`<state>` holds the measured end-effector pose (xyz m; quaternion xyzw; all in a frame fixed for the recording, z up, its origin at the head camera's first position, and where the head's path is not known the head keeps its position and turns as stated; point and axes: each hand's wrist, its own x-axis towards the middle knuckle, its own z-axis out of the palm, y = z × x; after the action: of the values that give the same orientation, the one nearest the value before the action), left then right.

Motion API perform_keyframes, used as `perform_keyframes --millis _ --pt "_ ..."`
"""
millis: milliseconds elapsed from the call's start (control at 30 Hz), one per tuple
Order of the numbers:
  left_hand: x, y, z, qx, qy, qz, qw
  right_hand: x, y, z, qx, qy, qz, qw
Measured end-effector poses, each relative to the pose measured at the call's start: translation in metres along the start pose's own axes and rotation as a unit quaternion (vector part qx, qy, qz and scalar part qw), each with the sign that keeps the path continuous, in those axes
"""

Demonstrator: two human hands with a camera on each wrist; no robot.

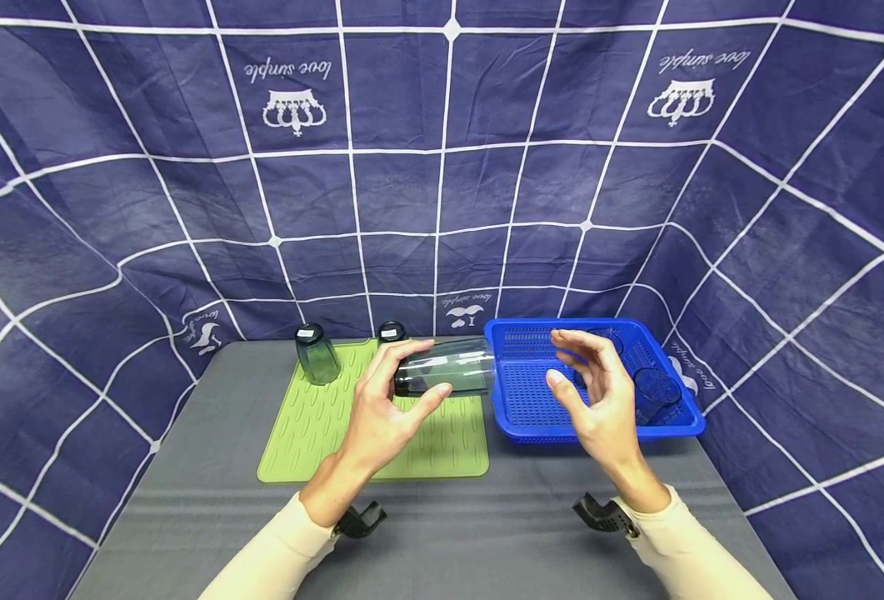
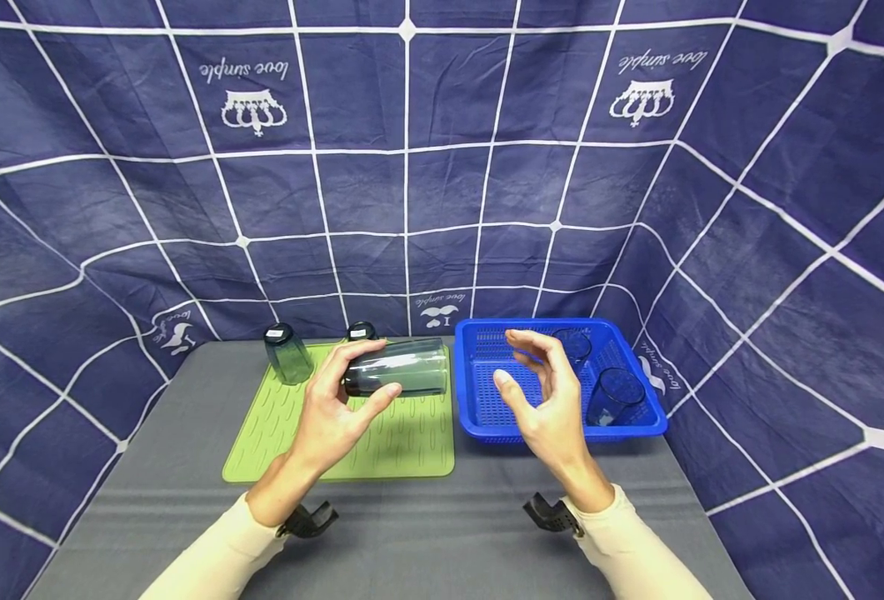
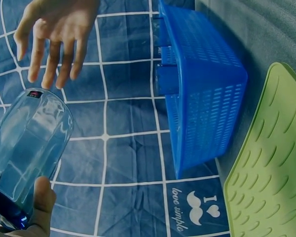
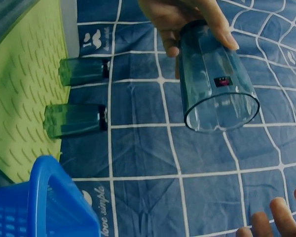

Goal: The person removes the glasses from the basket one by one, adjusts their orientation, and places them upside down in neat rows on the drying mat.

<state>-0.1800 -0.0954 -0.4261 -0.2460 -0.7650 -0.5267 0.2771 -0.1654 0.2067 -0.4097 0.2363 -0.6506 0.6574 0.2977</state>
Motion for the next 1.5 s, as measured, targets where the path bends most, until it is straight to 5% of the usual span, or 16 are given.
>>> perform_keyframes --millis 567,1500 --pt "0.006 -0.007 -0.003 0.020 0.023 0.004 0.9995 0.007 0.012 -0.022 -0.074 0.005 -0.017 0.997" --pt "0.015 -0.031 -0.001 0.050 0.043 -0.035 0.9972 0.015 0.023 -0.046 -0.190 -0.004 -0.011 0.982"
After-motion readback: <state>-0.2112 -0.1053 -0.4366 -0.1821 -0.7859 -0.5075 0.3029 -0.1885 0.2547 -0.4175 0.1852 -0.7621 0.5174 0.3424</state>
